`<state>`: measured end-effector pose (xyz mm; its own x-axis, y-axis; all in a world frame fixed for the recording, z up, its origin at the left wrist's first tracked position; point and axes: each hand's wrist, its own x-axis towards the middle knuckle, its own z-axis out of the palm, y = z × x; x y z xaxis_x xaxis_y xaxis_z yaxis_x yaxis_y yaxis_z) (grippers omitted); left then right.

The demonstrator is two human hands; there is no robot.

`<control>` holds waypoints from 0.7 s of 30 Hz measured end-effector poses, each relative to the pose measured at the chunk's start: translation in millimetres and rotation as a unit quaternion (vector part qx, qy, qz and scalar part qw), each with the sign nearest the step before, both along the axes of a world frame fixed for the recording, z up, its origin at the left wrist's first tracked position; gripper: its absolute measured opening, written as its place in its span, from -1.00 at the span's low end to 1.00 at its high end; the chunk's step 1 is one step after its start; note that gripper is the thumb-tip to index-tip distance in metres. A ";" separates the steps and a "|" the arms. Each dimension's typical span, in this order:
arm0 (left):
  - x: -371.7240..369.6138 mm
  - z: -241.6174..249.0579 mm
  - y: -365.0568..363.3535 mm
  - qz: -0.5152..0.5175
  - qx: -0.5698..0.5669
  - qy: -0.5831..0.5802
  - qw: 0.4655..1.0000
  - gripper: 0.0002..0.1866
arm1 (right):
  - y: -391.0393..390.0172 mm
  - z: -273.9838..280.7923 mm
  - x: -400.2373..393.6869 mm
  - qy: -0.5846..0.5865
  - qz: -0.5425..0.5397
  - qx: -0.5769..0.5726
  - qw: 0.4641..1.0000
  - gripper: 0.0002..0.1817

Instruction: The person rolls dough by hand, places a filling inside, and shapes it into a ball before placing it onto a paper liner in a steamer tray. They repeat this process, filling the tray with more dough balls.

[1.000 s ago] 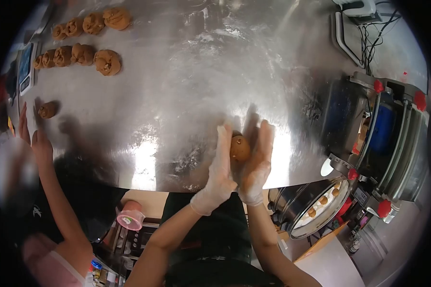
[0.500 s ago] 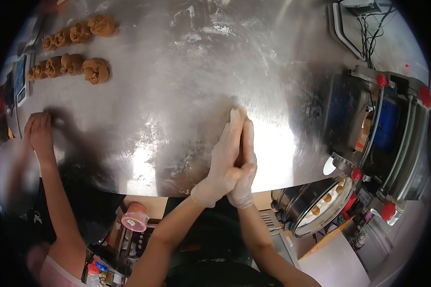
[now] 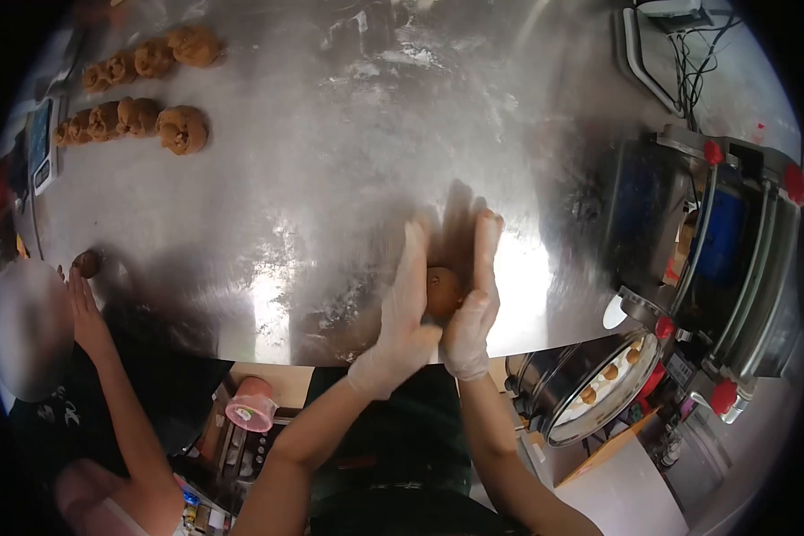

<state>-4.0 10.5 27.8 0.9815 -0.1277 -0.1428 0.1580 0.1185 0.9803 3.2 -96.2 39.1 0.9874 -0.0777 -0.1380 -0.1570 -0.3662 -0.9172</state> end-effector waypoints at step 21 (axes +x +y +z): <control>7.2 6.0 7.2 -0.004 0.116 -0.037 0.993 -0.13 | -6.6 -1.4 -12.5 0.002 0.028 0.029 0.999 -0.21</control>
